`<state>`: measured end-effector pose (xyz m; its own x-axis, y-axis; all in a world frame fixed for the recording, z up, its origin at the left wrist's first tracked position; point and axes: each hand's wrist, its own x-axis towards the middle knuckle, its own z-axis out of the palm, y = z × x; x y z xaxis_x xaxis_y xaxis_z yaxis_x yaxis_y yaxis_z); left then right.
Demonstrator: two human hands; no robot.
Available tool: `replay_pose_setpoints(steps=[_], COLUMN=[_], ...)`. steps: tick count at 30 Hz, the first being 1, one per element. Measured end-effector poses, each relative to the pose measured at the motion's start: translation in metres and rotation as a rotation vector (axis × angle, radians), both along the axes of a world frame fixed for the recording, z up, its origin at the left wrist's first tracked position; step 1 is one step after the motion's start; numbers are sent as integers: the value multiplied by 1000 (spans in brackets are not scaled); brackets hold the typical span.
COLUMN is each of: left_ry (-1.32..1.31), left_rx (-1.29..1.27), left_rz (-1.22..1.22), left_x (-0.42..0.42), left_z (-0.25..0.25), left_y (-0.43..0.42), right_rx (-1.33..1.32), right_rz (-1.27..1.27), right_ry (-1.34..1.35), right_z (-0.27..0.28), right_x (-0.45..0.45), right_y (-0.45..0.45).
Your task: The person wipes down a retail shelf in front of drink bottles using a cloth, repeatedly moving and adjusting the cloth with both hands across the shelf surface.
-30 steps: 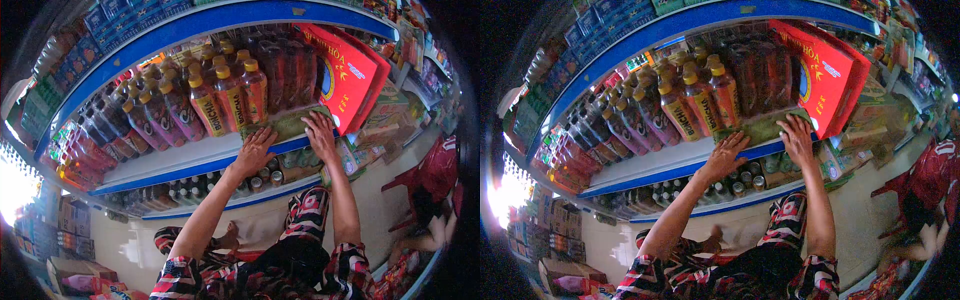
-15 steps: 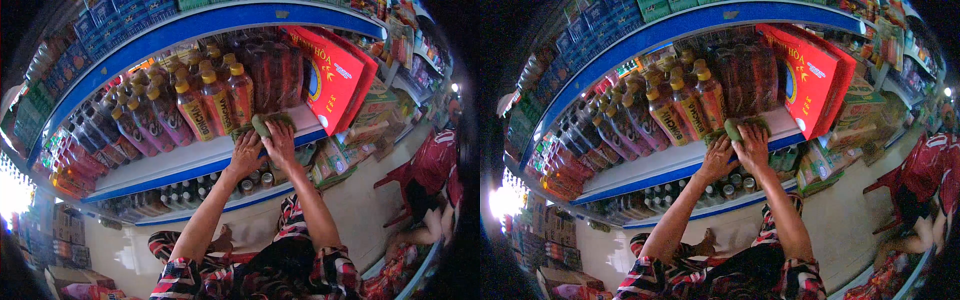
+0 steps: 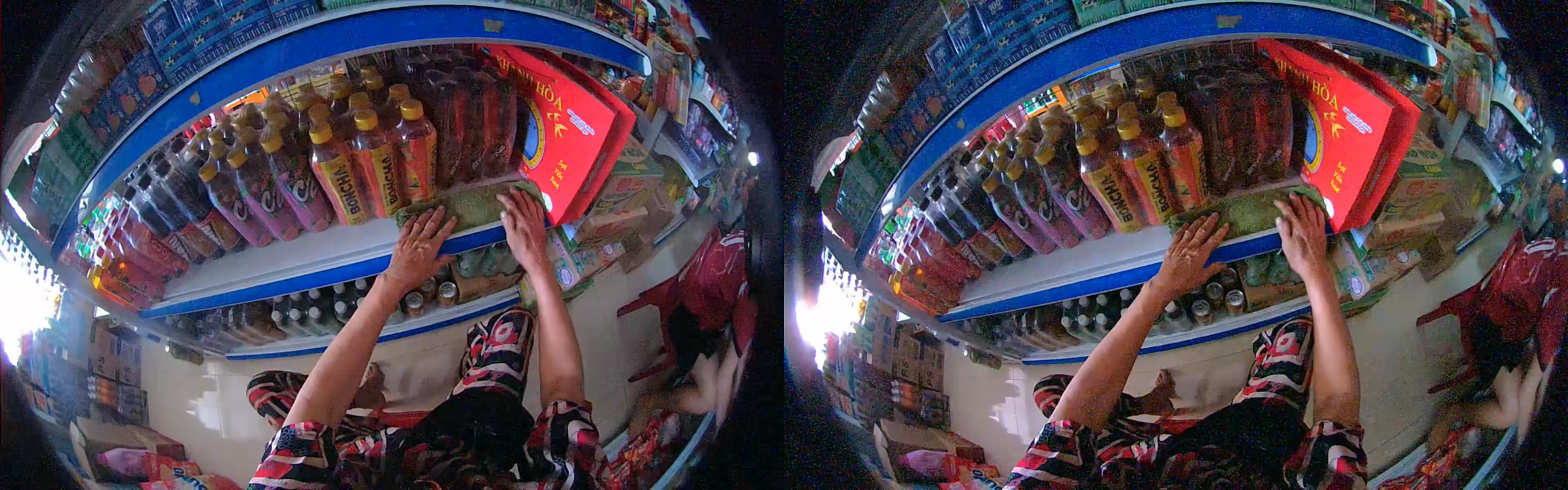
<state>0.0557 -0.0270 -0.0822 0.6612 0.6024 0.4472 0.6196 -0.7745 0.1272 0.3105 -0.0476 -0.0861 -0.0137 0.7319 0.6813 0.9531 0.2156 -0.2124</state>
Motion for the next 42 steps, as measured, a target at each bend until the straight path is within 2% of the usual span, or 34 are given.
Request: replay_pose_setpoints(steps=[8, 11, 14, 17, 20, 23, 24, 29, 39, 42], left_ry=[-48, -32, -14, -13, 2, 17, 8, -7, -87, -116], left_rx=[9, 12, 11, -8, -16, -16, -27, -18, -21, -23], left_rz=[-14, 4, 14, 28, 19, 25, 25, 19, 35, 39], left_x=[0, 2, 1, -4, -7, -11, -13, -21, -18, -18], left_z=[-1, -1, -1, -2, 1, 3, 4, 6, 2, -1], left_y=[0, -1, -1, -1, -4, -8, -11, -18, -19, -19], right_rx=[8, -65, -15, -94, -50, -120, -131, -48, -102, -111], right_rz=[-147, -164, 14, 27, 104, 160, 134, -27, -262, -194], right_ry=[29, 36, 107, 158, 103, 57, 21, 64, 60, 25], right_z=[-11, -12, -15, -2, -8, -2, -17, -1, -16, -21], right_x=[-17, -38, -86, -107, -97, -79, -64, -27, -60, -88], right_y=[10, 12, 5, -10, -11, -18, -8, -26, -9, -12])
